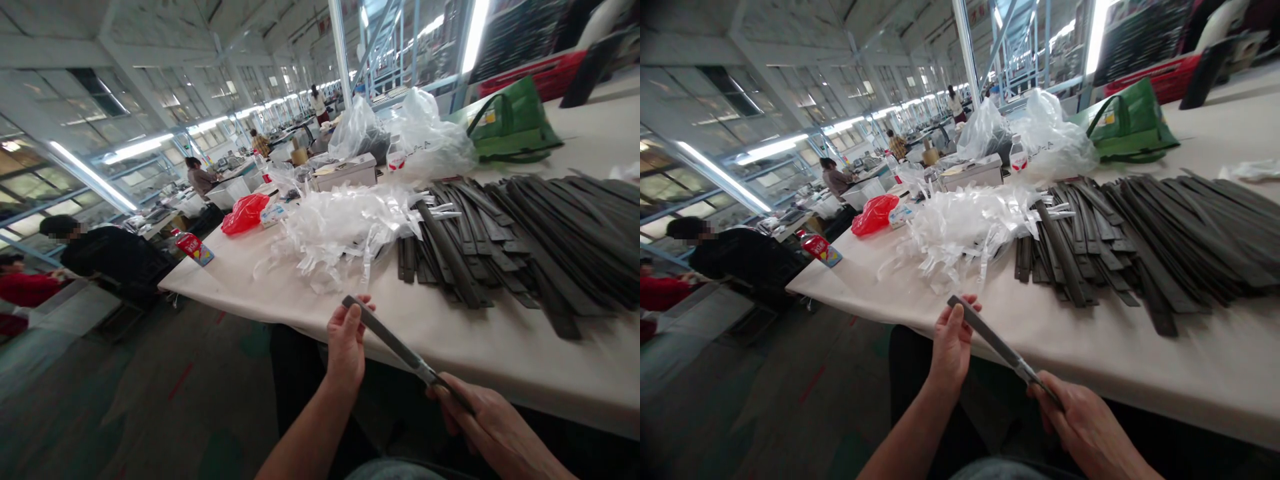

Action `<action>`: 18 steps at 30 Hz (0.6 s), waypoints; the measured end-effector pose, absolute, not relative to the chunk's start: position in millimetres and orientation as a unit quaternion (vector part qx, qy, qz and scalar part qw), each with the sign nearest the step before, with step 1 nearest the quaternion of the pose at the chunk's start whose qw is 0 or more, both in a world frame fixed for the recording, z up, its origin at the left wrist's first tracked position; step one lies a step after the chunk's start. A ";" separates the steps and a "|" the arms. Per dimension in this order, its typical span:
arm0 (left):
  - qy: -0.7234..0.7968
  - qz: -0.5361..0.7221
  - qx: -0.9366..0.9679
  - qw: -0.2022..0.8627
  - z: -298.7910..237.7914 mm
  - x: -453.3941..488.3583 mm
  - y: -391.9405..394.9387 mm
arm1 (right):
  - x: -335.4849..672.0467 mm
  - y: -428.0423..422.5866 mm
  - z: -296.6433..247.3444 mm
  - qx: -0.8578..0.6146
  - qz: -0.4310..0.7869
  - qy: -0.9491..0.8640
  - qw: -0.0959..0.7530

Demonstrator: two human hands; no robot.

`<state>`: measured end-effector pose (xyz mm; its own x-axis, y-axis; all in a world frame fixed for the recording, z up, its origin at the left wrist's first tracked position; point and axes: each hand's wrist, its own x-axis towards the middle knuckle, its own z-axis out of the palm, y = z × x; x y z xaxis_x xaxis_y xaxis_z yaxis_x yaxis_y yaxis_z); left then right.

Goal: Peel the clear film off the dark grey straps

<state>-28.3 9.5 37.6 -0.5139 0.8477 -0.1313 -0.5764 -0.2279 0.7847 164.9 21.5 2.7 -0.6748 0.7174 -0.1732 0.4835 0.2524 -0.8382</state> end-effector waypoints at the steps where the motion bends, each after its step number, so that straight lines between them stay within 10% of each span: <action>1: 0.414 0.764 0.150 0.471 38.5 -28.7 11.8 | 164.8 21.5 2.0 -0.386 0.472 -0.783 0.122; 18: 0.569 0.600 0.202 0.525 -3.6 -7.7 -1.6 | 210.2 20.1 10.8 -0.467 0.411 -0.762 0.180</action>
